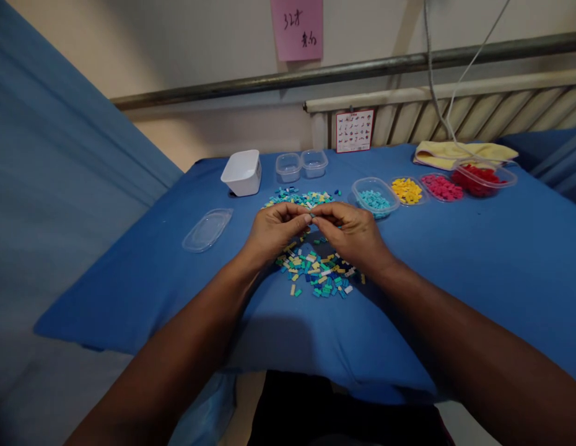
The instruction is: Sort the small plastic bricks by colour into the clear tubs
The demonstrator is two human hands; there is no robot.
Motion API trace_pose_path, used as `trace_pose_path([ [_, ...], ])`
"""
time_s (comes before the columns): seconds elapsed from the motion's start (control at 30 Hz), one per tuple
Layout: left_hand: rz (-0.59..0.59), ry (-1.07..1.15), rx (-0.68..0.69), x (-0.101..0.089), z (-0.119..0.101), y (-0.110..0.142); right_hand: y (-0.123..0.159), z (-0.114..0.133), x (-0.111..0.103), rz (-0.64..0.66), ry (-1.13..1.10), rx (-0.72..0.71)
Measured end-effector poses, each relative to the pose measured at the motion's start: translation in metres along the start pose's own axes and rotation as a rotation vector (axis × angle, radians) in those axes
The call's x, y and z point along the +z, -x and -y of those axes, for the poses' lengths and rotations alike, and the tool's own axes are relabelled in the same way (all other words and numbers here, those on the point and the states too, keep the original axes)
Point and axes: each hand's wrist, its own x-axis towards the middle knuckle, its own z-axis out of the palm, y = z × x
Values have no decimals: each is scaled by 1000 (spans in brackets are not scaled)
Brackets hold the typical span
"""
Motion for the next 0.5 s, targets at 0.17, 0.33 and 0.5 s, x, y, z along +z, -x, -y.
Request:
trace_pose_path([
  [0.17,-142,-358,179,-29,5,-9,-15,-14,-46,-102,345,-96],
  [0.33,-28,-847,228,-53,8,-12,-21,-59,-84,-122,635,-36],
  [0.5,240,-1163,323,-43,10,-8,-22,-71,-87,-6,754,-45],
])
